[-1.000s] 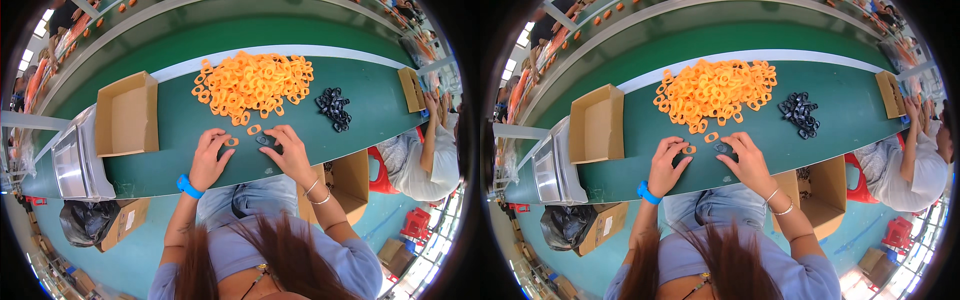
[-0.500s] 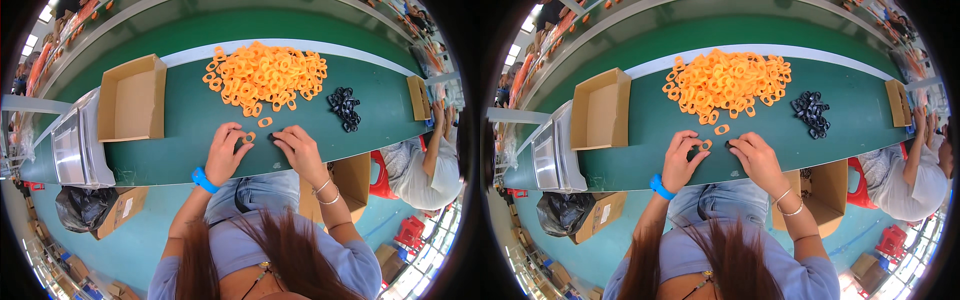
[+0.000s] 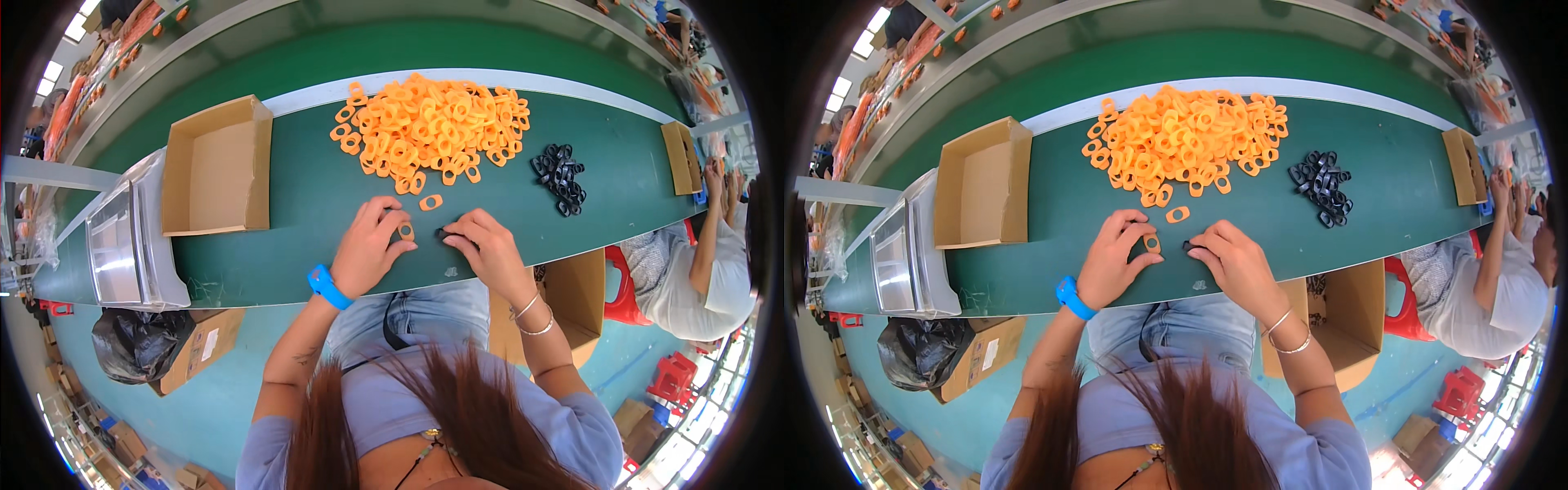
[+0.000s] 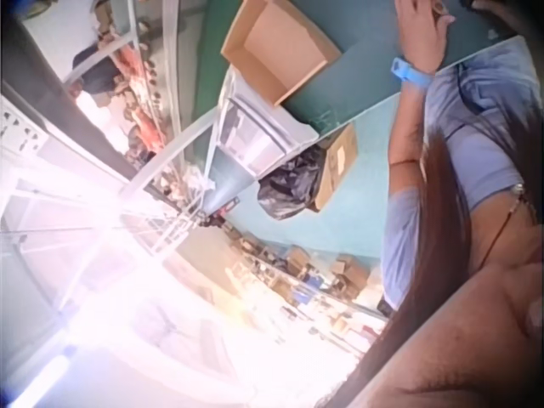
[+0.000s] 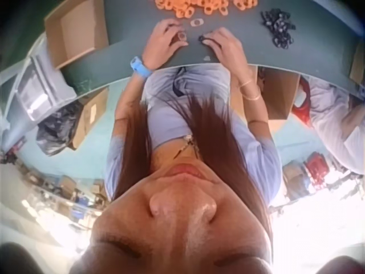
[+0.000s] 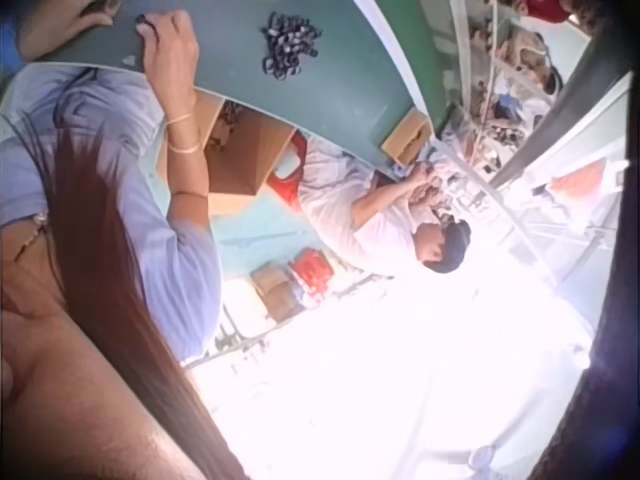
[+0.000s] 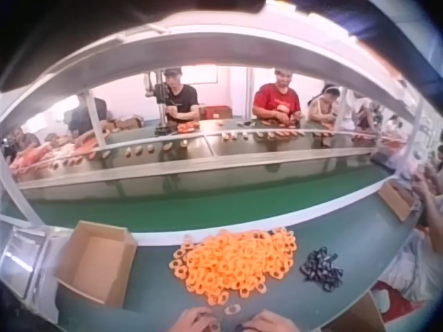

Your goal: The person assembles items by inserting black plastic pieces into orange rings by hand and placing the assembled units into a cardboard box.

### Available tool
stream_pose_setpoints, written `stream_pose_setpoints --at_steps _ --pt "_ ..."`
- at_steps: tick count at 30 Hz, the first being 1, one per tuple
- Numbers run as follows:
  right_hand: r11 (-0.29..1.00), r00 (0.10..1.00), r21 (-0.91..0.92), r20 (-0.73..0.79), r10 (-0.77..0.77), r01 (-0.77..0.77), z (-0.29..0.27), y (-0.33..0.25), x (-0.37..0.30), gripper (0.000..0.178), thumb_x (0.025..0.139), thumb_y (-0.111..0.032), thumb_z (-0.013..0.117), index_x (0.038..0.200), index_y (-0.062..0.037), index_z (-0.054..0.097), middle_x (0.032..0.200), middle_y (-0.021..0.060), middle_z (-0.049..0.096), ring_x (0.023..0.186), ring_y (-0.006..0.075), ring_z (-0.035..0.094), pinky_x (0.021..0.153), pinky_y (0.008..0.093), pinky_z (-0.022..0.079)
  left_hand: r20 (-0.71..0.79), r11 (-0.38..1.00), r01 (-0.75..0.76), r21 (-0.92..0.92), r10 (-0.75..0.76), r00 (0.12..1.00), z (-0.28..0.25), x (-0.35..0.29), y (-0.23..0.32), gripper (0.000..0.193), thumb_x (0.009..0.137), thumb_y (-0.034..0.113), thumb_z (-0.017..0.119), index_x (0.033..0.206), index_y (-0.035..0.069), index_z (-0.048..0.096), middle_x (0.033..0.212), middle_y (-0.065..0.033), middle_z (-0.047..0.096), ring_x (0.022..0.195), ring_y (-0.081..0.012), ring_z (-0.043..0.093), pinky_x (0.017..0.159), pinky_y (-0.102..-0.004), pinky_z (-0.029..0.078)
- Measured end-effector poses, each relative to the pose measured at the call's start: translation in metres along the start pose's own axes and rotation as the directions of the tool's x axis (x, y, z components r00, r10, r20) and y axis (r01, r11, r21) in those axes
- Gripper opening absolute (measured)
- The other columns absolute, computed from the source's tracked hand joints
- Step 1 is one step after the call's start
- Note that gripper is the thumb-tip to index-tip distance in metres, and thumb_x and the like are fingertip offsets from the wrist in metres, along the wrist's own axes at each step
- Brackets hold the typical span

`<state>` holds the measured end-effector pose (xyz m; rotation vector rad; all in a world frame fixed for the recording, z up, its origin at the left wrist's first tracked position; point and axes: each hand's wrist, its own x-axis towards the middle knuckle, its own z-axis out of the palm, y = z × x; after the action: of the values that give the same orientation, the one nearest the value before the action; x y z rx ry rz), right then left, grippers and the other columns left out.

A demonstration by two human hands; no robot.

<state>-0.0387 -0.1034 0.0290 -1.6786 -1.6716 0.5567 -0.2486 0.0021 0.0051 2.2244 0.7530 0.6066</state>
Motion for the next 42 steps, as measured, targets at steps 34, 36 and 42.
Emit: stream_pose_setpoints --at_steps 34,36,42 --pt "0.996 0.999 0.091 0.048 -0.011 0.006 0.032 -0.013 0.009 0.025 0.08 -0.006 0.079 0.105 -0.0049 0.074 0.1 0.0077 0.065 0.083 0.0226 0.067 0.073 0.032 0.055 -0.088 0.965 0.138 -0.221 -0.161 0.983 0.005 -0.027 0.006 0.022 0.08 0.0 0.076 0.1 0.002 0.066 0.134 -0.0157 0.049 0.106 -0.029 0.059 0.087 -0.0392 0.052" --pt "0.997 0.998 0.071 0.055 -0.012 0.009 0.031 -0.012 0.011 0.024 0.081 -0.008 0.078 0.104 -0.0054 0.073 0.1 0.0077 0.065 0.084 0.0239 0.067 0.073 0.0336 0.056 -0.11 0.97 0.128 -0.205 -0.153 0.982 0.008 -0.026 0.004 0.022 0.08 0.0 0.076 0.099 0.003 0.066 0.134 -0.0158 0.049 0.105 -0.029 0.059 0.087 -0.0398 0.052" --pt "0.996 0.998 0.068 0.022 -0.066 0.064 0.032 -0.016 0.013 0.022 0.081 -0.01 0.078 0.102 -0.0067 0.073 0.096 0.0071 0.064 0.084 0.0256 0.066 0.073 0.0359 0.056 -0.095 0.959 0.133 -0.251 -0.161 0.982 0.0 -0.021 0.009 0.022 0.08 0.001 0.077 0.099 0.001 0.066 0.133 -0.0171 0.049 0.105 -0.0295 0.059 0.09 -0.041 0.051"
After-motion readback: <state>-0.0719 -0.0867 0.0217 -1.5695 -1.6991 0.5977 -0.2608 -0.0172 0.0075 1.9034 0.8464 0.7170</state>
